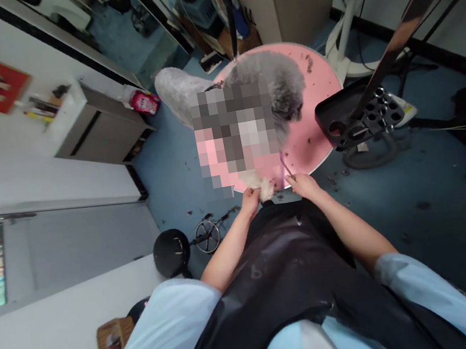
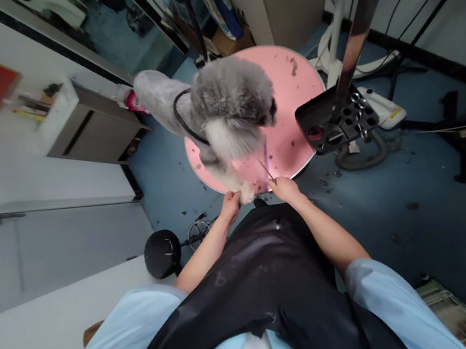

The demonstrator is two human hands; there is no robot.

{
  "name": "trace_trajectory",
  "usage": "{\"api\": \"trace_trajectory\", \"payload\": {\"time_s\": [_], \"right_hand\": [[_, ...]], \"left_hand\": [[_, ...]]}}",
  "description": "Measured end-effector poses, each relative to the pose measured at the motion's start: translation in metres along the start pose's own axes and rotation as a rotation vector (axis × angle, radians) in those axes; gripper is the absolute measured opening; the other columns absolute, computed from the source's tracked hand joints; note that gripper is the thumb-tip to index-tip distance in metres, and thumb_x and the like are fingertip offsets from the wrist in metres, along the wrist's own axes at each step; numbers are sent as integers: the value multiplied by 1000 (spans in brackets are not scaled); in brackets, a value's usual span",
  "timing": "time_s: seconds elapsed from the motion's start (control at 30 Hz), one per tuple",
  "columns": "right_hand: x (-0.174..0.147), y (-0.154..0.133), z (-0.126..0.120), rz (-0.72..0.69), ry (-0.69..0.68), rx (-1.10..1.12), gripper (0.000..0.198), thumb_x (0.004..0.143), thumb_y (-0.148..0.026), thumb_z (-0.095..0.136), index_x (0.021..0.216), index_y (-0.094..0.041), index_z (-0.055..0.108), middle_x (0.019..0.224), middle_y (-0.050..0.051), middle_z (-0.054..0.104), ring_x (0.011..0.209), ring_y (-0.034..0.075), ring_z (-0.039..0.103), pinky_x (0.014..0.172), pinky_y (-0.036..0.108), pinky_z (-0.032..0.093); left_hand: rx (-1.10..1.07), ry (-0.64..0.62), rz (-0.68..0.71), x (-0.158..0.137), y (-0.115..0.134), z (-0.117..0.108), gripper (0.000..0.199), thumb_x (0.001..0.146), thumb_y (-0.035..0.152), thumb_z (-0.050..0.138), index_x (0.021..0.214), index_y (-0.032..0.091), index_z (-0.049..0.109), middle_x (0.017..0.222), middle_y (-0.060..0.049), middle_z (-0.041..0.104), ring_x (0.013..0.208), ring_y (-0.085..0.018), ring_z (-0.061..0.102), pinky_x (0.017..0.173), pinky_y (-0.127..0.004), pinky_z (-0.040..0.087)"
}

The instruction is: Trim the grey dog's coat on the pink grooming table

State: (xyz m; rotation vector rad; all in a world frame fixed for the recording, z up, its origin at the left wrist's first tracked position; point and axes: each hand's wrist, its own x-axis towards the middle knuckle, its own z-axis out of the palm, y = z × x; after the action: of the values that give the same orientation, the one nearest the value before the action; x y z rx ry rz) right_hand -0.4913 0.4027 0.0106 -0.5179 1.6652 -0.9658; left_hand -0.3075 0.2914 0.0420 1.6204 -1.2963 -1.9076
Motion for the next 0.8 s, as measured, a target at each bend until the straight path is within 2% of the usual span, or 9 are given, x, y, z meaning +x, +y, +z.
{"api": "trace_trajectory", "payload": {"time_s": [0.03, 0.1, 0.17, 0.27, 0.4, 0.5, 0.63, 0.8], "right_hand": [[-1, 0, 1, -23, -113, -67, 38, 84, -44, 75, 60, -23, 54, 50, 1, 57, 58, 18, 59, 59, 27, 40], [-11, 1, 6, -82, -350, -54, 24, 76, -33, 78, 67, -22, 58, 56, -1, 63, 58, 16, 60, 59, 26, 41], [-25, 0, 13, -151, -494, -11, 19, 68, -24, 79, 76, -21, 62, 63, -2, 67, 60, 16, 60, 60, 25, 42], [-42, -6, 18, -249, -504, -123, 22, 66, -22, 79, 83, -20, 64, 71, -2, 70, 65, 16, 62, 61, 25, 41], [-43, -17, 11, -315, -507, -306, 18, 68, -20, 78, 78, -21, 64, 74, 0, 69, 65, 16, 60, 63, 26, 39], [-39, -20, 6, -337, -535, -286, 17, 67, -11, 71, 81, -19, 66, 71, -1, 68, 65, 16, 60, 65, 26, 40], [-36, -18, 6, -339, -610, -226, 14, 69, -18, 74, 80, -20, 65, 72, -1, 69, 64, 16, 60, 62, 26, 40], [-33, -23, 12, -352, -579, -181, 14, 67, -14, 70, 78, -21, 62, 66, -3, 65, 62, 15, 57, 60, 25, 38]], "left_hand": [[0, 15, -1, -1, 0, -1, 23, 70, 21, 69, 91, 13, 74, 90, -9, 80, 90, -23, 76, 85, -33, 59], [14, 27, 7, -3, 1, -3, 23, 70, 22, 71, 90, 12, 74, 88, -9, 80, 89, -24, 76, 86, -33, 59], [22, 18, 15, -5, 2, -6, 24, 69, 23, 72, 89, 11, 74, 90, -10, 80, 89, -25, 76, 86, -34, 60], [43, 5, 11, -9, 3, -9, 24, 69, 26, 71, 88, 12, 73, 92, -10, 81, 87, -25, 76, 83, -34, 60], [42, -7, 16, -12, 6, -11, 25, 65, 27, 69, 85, 13, 73, 89, -9, 80, 84, -25, 76, 82, -34, 61], [18, -19, 11, -14, 8, -11, 29, 63, 26, 70, 89, 13, 73, 93, -10, 81, 92, -27, 77, 88, -36, 61], [53, -37, 0, -16, 9, -13, 32, 62, 31, 73, 89, 14, 72, 94, -11, 80, 96, -29, 77, 88, -39, 61], [101, -55, 0, -14, 7, -19, 33, 63, 37, 75, 87, 14, 70, 85, -10, 79, 95, -30, 77, 85, -38, 61]]}}
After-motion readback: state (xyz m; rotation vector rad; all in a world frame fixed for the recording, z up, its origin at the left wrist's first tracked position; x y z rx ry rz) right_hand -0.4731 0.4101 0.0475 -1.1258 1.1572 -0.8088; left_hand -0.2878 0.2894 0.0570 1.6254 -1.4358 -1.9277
